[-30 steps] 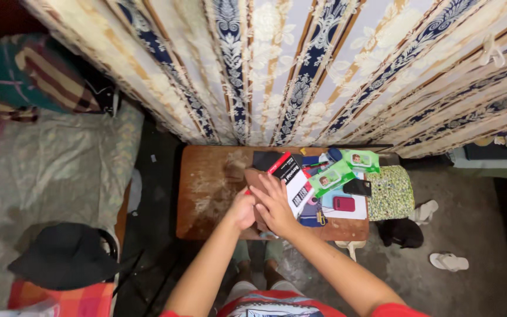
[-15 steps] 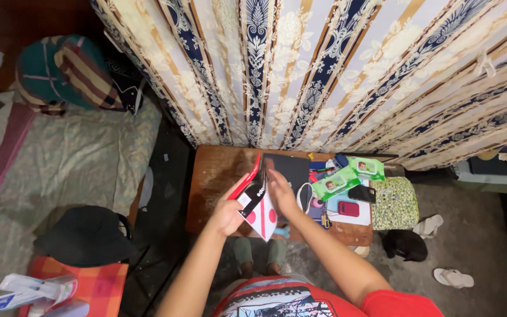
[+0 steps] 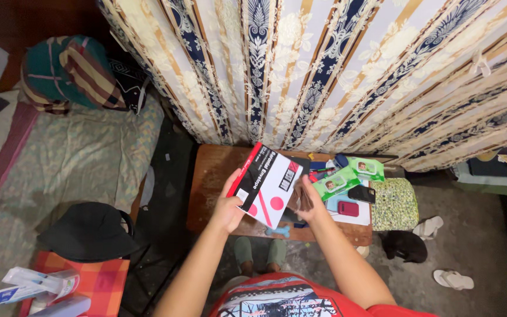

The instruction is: The person wipes the surfaces of several items on a table with a cloth, including a notebook, a small box, a power adapter, and a laptop. They then move the cleaned items to an ironing board.

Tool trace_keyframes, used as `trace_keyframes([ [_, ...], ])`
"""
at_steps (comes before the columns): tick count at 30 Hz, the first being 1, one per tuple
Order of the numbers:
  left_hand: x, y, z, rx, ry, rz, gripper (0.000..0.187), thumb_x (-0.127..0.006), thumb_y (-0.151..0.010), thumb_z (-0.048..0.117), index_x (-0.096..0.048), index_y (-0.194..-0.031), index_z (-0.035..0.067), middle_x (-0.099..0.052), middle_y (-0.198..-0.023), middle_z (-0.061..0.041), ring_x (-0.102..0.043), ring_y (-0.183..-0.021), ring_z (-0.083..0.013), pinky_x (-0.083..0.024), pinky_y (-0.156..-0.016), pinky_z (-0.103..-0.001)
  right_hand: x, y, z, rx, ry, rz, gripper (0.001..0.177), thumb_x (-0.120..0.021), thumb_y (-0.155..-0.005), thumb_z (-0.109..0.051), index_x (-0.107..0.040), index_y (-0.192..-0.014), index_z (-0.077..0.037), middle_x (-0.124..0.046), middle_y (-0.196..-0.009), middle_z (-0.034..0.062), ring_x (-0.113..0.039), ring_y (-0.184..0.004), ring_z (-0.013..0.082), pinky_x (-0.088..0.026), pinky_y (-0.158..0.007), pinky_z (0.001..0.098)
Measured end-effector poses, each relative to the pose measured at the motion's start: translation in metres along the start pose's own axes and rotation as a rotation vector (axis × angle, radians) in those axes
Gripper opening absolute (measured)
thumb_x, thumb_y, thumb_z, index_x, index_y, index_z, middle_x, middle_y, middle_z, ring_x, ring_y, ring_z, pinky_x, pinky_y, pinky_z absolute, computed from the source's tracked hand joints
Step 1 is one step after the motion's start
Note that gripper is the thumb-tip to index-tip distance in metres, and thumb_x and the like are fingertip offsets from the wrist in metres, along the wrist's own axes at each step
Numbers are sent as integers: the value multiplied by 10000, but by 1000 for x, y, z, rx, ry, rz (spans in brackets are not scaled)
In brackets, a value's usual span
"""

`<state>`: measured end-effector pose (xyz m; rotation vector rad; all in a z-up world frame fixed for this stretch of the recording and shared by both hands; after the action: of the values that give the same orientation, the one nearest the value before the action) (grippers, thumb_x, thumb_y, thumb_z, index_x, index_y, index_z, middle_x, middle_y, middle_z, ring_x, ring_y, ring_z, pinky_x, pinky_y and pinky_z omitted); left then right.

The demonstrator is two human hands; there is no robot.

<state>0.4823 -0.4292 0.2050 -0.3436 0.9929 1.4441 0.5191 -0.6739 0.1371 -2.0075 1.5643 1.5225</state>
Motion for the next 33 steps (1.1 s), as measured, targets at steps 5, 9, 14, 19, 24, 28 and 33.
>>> trace_keyframes([
  [5, -2, 8, -7, -458, -1037, 59, 770, -714, -709, -20, -483, -1433, 100, -370, -1559, -186, -376, -1440, -355, -345, -1151, -493, 42, -35, -10, 185, 340, 211, 226, -655, -938, -255, -478, -943, -114, -523, -806, 38, -477, -680, 186, -399, -592, 361],
  [9, -21, 19, -3, -620, -1632, -65, 751, -817, -745, 190, -516, -1429, 112, -404, -1579, -167, -318, -1479, -377, -258, -1194, -549, 55, -51, -10, 163, 557, 384, 307, -636, -964, -228, -434, -760, -122, -418, -538, 26, -354, -424, 175, -315, -400, 337],
  [14, -28, 6, -46, -413, -1987, -398, 740, -652, -793, -14, -501, -1507, 108, -320, -1633, -157, -228, -1481, -426, -212, -1133, -572, 33, -41, -13, 40, 462, 290, 308, -549, -1067, -388, -517, -907, -126, -468, -631, -33, -407, -507, 98, -326, -449, 260],
  [19, 22, -46, -73, -126, -435, -137, 653, -481, -760, -86, -536, -1410, -51, -543, -1425, -255, -560, -1269, -395, -469, -1068, -490, -11, -15, -21, 296, 517, 376, 496, -459, -1107, -389, -571, -1452, -51, -541, -892, 185, -514, -784, 307, -468, -727, 451],
  [24, 25, -51, -82, 159, 43, -155, 632, -498, -684, -68, -571, -1311, -85, -686, -1157, -188, -708, -1034, -316, -581, -893, -437, -54, 22, 14, 1039, 1670, -34, 495, -411, -1073, -384, -580, -1435, -91, -439, -1558, 217, -345, -1470, 402, -234, -1205, 530],
  [28, 0, -34, -65, 211, 25, -202, 746, -458, -586, -66, -559, -1325, -40, -701, -1181, -165, -703, -1067, -302, -591, -921, -415, -61, 14, -3, 1064, 1708, 116, 518, -364, -1096, -350, -516, -1496, -59, -384, -1614, 216, -338, -1505, 417, -244, -1203, 510],
  [33, -21, -31, -54, 214, -22, -164, 814, -460, -584, -80, -513, -1392, 2, -659, -1221, -159, -686, -1109, -309, -582, -934, -442, -64, 7, -1, 1078, 1543, -140, 481, -372, -1099, -323, -496, -1485, -64, -330, -1652, 255, -275, -1555, 465, -181, -1285, 551],
])
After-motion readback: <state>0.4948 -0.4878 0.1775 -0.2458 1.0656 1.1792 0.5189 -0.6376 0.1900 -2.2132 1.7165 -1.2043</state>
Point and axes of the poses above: each hand's wrist, its own y-axis away from the middle knuckle, its own x-axis out of the back of the hand, z = x × y, the point moved 1 cm from there along -y, towards the middle knuckle
